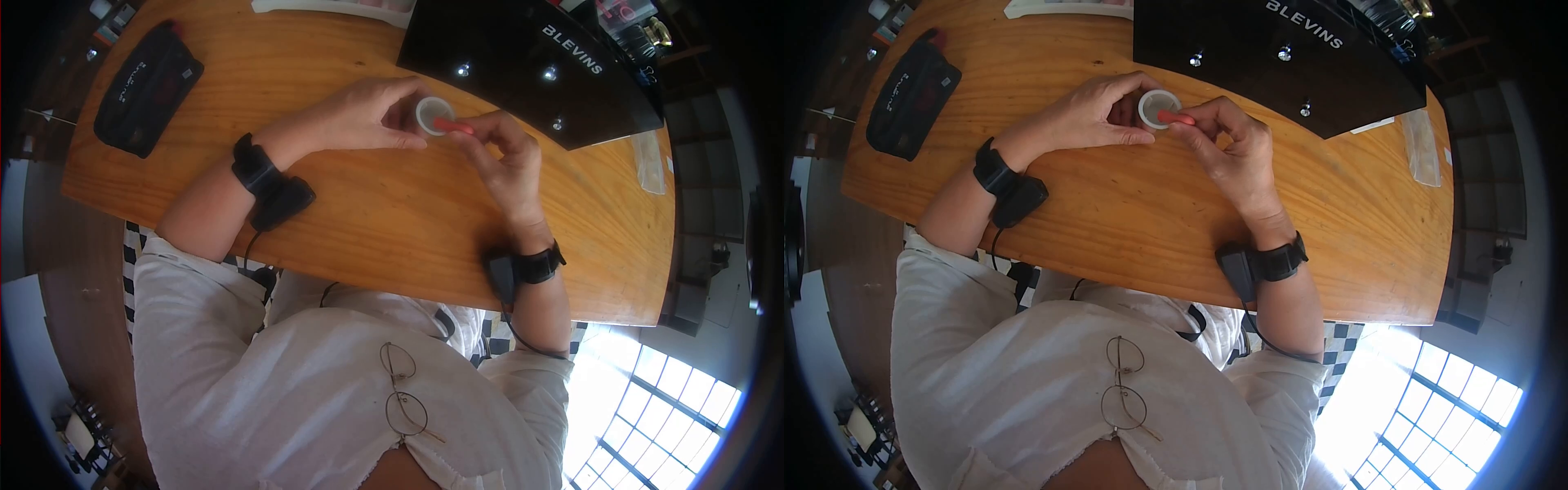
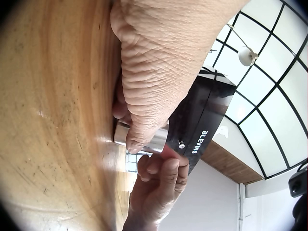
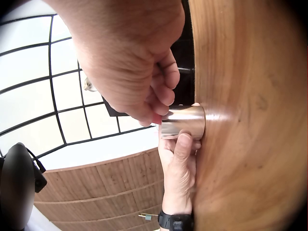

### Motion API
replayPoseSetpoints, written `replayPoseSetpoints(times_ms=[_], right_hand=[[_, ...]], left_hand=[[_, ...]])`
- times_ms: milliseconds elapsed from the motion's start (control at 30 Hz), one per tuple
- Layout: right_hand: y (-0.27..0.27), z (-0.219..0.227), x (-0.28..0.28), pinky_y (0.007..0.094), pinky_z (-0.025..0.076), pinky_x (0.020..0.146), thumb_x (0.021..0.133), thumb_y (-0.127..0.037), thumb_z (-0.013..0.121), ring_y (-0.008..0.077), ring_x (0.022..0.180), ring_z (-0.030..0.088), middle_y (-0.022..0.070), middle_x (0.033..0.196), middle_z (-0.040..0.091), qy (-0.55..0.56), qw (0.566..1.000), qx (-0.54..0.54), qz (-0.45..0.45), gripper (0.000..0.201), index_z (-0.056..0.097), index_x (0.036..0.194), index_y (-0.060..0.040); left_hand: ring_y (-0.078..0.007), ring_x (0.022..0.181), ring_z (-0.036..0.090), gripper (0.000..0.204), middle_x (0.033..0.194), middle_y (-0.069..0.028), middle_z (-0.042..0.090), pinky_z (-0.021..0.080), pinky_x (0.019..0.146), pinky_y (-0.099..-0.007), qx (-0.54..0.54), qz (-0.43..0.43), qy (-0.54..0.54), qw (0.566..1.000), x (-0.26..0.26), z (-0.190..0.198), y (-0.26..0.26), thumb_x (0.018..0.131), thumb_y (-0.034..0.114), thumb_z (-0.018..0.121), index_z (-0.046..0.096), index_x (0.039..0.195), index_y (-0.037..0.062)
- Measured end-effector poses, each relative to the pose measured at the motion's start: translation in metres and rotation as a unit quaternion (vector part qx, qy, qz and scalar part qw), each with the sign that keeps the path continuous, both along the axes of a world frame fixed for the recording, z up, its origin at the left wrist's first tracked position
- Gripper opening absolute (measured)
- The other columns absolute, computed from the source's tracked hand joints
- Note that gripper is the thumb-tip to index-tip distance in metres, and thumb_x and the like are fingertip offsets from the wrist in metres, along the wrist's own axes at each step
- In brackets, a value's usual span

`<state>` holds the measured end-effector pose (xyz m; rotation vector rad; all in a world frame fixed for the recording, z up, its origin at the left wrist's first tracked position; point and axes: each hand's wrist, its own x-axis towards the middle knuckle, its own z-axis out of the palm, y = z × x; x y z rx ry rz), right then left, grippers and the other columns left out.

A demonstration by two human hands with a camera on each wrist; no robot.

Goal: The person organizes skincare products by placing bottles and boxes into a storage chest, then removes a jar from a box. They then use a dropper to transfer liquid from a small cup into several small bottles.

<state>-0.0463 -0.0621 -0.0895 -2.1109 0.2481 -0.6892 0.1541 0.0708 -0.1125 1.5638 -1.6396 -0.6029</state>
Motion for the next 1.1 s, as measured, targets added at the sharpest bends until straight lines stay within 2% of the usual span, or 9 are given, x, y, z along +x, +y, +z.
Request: replayPoseSetpoints(times_ms=[100,200,300,400,500,600,700,800,1100], right_hand=[[-0.003,-0.004,-0.001,0.0209,0.048,0.062,0.088,-0.003,0.074,0.0042,0.071,0.062,0.0023,0.082,0.073,-0.040,0.999,-0.005,-0.017,0.007,0.072,0.095,-0.0031],[0.001,0.007,-0.003,0.0211,0.048,0.063,0.087,-0.003,0.075,0.0050,0.071,0.063,0.0028,0.082,0.074,-0.032,0.999,-0.032,-0.031,0.006,0.073,0.093,-0.0026],[0.005,0.009,-0.005,0.0210,0.048,0.063,0.086,-0.001,0.075,0.0060,0.070,0.063,0.0028,0.081,0.074,-0.025,1.000,-0.002,-0.018,0.007,0.073,0.093,-0.0022],[0.005,0.014,-0.005,0.0212,0.048,0.062,0.085,0.000,0.075,0.0062,0.070,0.063,0.0032,0.080,0.074,-0.028,0.996,-0.068,-0.046,0.007,0.074,0.092,-0.0019],[0.004,0.013,-0.007,0.0212,0.048,0.062,0.085,0.000,0.076,0.0058,0.069,0.063,0.0033,0.078,0.073,-0.029,0.999,-0.012,-0.031,0.006,0.074,0.091,-0.0019],[0.005,0.016,-0.007,0.0210,0.048,0.061,0.085,-0.001,0.076,0.0055,0.067,0.062,0.0031,0.076,0.072,-0.038,0.993,-0.073,-0.080,0.006,0.074,0.090,-0.0017],[0.007,0.016,-0.007,0.0209,0.048,0.061,0.085,-0.002,0.077,0.0054,0.065,0.062,0.0030,0.073,0.071,-0.044,0.998,0.027,-0.044,0.006,0.074,0.090,-0.0013],[0.009,0.022,-0.006,0.0207,0.048,0.061,0.084,-0.002,0.077,0.0054,0.063,0.061,0.0033,0.072,0.071,-0.041,0.995,-0.055,-0.075,0.005,0.074,0.088,-0.0010],[0.010,0.023,-0.008,0.0217,0.049,0.059,0.083,-0.004,0.079,0.0058,0.063,0.062,0.0041,0.071,0.071,-0.046,0.988,-0.102,-0.102,0.006,0.073,0.085,-0.0009]], left_hand=[[-0.0136,0.078,0.063,0.046,0.093,-0.0024,0.066,0.052,0.068,-0.0286,-0.012,-0.002,0.000,1.000,0.000,-0.002,-0.001,0.081,0.029,0.083,0.059,0.115,0.0088],[-0.0133,0.077,0.063,0.045,0.092,-0.0019,0.065,0.052,0.067,-0.0284,-0.005,-0.002,0.002,1.000,0.001,0.000,0.000,0.082,0.027,0.083,0.059,0.115,0.0088],[-0.0130,0.076,0.062,0.044,0.091,-0.0014,0.064,0.051,0.066,-0.0282,-0.013,-0.007,0.009,1.000,0.000,0.001,0.000,0.082,0.026,0.082,0.059,0.114,0.0091],[-0.0126,0.075,0.062,0.043,0.091,-0.0012,0.064,0.051,0.066,-0.0280,-0.014,-0.012,0.016,1.000,0.000,0.002,0.000,0.082,0.026,0.082,0.059,0.114,0.0094],[-0.0124,0.076,0.062,0.043,0.091,-0.0012,0.064,0.050,0.066,-0.0277,-0.012,-0.010,0.010,1.000,0.000,0.002,0.000,0.082,0.026,0.082,0.059,0.114,0.0096],[-0.0123,0.076,0.062,0.042,0.091,-0.0011,0.065,0.050,0.066,-0.0276,-0.009,-0.009,0.011,1.000,-0.001,0.003,0.000,0.082,0.027,0.082,0.059,0.114,0.0099],[-0.0122,0.076,0.062,0.042,0.091,-0.0009,0.065,0.050,0.066,-0.0274,-0.010,-0.009,0.012,1.000,0.000,0.003,0.000,0.083,0.028,0.082,0.060,0.114,0.0100],[-0.0120,0.076,0.062,0.041,0.091,-0.0006,0.065,0.050,0.066,-0.0272,-0.017,-0.012,0.018,1.000,-0.001,0.002,0.000,0.083,0.028,0.081,0.060,0.113,0.0101],[-0.0123,0.076,0.061,0.041,0.091,-0.0006,0.065,0.049,0.065,-0.0274,-0.009,-0.006,0.020,1.000,-0.001,0.001,0.000,0.083,0.029,0.081,0.060,0.112,0.0098]])
